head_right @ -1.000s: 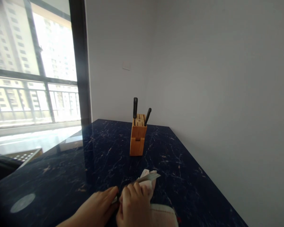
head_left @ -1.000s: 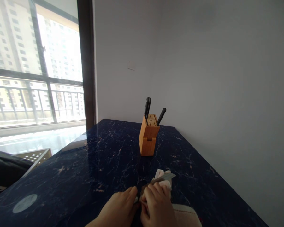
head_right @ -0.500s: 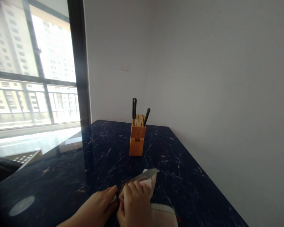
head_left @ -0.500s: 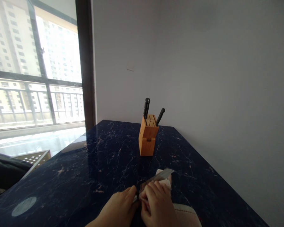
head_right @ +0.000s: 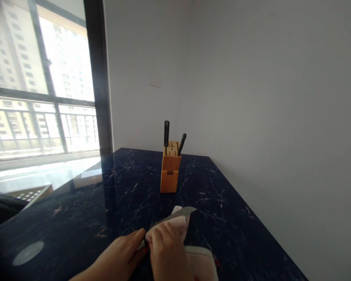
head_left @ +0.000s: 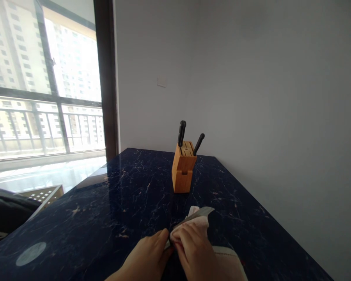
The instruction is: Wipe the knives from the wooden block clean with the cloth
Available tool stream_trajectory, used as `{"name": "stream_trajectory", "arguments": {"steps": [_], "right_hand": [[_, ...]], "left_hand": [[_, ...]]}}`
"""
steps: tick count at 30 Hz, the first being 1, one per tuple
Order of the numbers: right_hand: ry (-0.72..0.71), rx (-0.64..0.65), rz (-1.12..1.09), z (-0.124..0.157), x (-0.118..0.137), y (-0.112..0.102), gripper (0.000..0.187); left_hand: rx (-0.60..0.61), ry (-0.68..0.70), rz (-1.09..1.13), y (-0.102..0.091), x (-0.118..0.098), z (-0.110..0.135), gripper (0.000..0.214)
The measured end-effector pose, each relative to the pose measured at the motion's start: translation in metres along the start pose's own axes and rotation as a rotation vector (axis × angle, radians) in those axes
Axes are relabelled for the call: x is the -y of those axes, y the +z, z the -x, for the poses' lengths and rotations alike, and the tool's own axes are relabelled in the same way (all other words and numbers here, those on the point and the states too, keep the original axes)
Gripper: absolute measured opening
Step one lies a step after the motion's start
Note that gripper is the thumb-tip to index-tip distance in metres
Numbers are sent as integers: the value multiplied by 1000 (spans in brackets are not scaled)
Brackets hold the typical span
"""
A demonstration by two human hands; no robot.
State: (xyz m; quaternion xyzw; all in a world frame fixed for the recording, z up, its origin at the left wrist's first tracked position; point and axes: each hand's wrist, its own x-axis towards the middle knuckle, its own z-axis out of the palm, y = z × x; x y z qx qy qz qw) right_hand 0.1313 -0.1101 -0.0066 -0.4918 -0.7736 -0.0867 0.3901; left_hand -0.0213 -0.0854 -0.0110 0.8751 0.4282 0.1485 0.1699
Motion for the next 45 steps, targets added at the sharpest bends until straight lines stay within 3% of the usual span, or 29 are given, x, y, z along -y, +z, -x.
{"name": "stream_trajectory", "arguments": {"steps": [2, 6, 11, 15, 22, 26, 29, 33, 40, 45], "right_hand": [[34, 42, 59, -6, -5, -11, 16], [78, 5, 157, -16, -15, -28, 13], [-35, 54, -48, -7, -1, -14, 15], [-38, 36, 3, -7, 3, -13, 14], [102, -40, 209, -24, -46, -36, 20], [235, -91, 191, -28, -75, -45, 17], [288, -98, 153, -29, -83, -48, 14], [223, -34, 103, -29, -67, -43, 14], [33, 48, 8, -16, -11, -21, 14], [-39, 249, -2, -8, 7, -13, 19]], "left_hand": [[4, -6, 3, -1, 0, 0, 21], [11, -10, 18, -3, -1, 1, 20], [28, 15, 25, -3, -1, 1, 20], [16, 26, 42, -3, -1, 1, 20], [-40, -16, 96, -3, 0, 2, 19], [-55, -43, 114, -4, -1, 1, 19], [-55, -53, 126, -5, -2, 1, 18], [-65, -51, 132, -4, -1, 0, 17], [-64, -32, 70, 5, 3, 1, 18], [-49, -18, 76, 7, 4, 1, 19]]}}
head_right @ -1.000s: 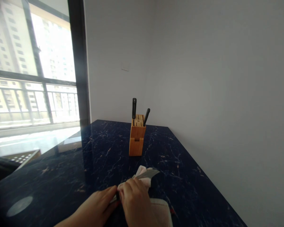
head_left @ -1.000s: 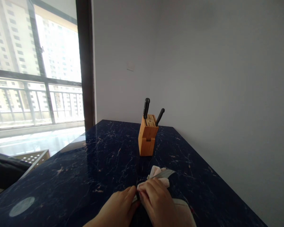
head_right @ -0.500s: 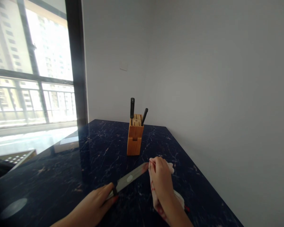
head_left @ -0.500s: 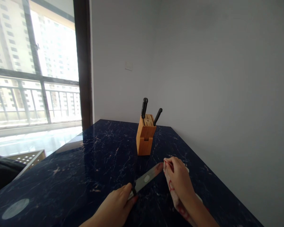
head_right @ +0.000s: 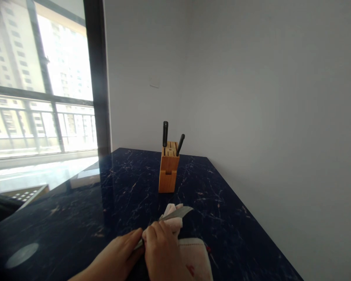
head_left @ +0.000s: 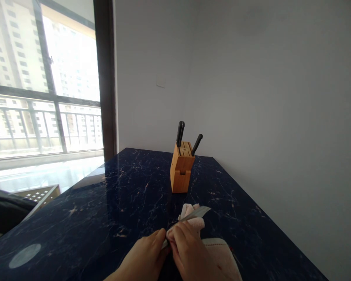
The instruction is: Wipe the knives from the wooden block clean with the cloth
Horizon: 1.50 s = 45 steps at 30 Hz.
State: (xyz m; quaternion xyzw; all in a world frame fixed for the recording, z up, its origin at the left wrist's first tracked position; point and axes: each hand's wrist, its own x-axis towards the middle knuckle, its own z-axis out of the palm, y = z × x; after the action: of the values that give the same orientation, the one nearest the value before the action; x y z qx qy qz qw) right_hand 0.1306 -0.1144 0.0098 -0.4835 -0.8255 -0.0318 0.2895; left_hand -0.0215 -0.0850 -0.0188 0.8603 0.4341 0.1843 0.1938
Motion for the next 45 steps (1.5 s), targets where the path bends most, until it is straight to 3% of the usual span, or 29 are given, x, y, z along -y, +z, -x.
{"name": "stream_trajectory", "arguments": {"steps": [4, 12, 18, 21, 26, 29, 32, 36, 39, 42, 45], "right_hand": [[56, 54, -43, 2, -1, 1, 25], [80, 12, -158, 1, 0, -2, 24], [159, -81, -113, -3, -6, -6, 18], [221, -142, -55, -6, -25, -9, 15], [295, -248, 155, -7, -79, -17, 15], [314, -309, 273, -4, -108, -20, 13], [358, -331, 360, -1, -119, -21, 12], [338, -349, 343, -4, -93, -25, 10], [226, -346, 174, -6, -54, -30, 13], [77, -190, -9, -5, -19, -30, 15], [-68, -116, -83, -1, -4, -25, 22]], "left_hand": [[-3, -24, 2, -1, 0, 0, 19], [-21, -5, 22, -1, 2, -1, 20], [5, 17, 5, -2, -1, -1, 22], [6, -9, 0, -5, -3, 0, 23], [-2, -34, 70, -9, -5, 1, 22], [-27, -78, 171, -14, -8, 0, 20], [-52, -103, 355, -20, -10, -3, 28], [-50, -171, 698, -23, -13, -8, 40], [-178, -95, 852, -25, -16, -9, 44], [-274, -56, 927, -29, -19, -7, 44], [-227, -62, 944, -32, -21, -3, 41]]}}
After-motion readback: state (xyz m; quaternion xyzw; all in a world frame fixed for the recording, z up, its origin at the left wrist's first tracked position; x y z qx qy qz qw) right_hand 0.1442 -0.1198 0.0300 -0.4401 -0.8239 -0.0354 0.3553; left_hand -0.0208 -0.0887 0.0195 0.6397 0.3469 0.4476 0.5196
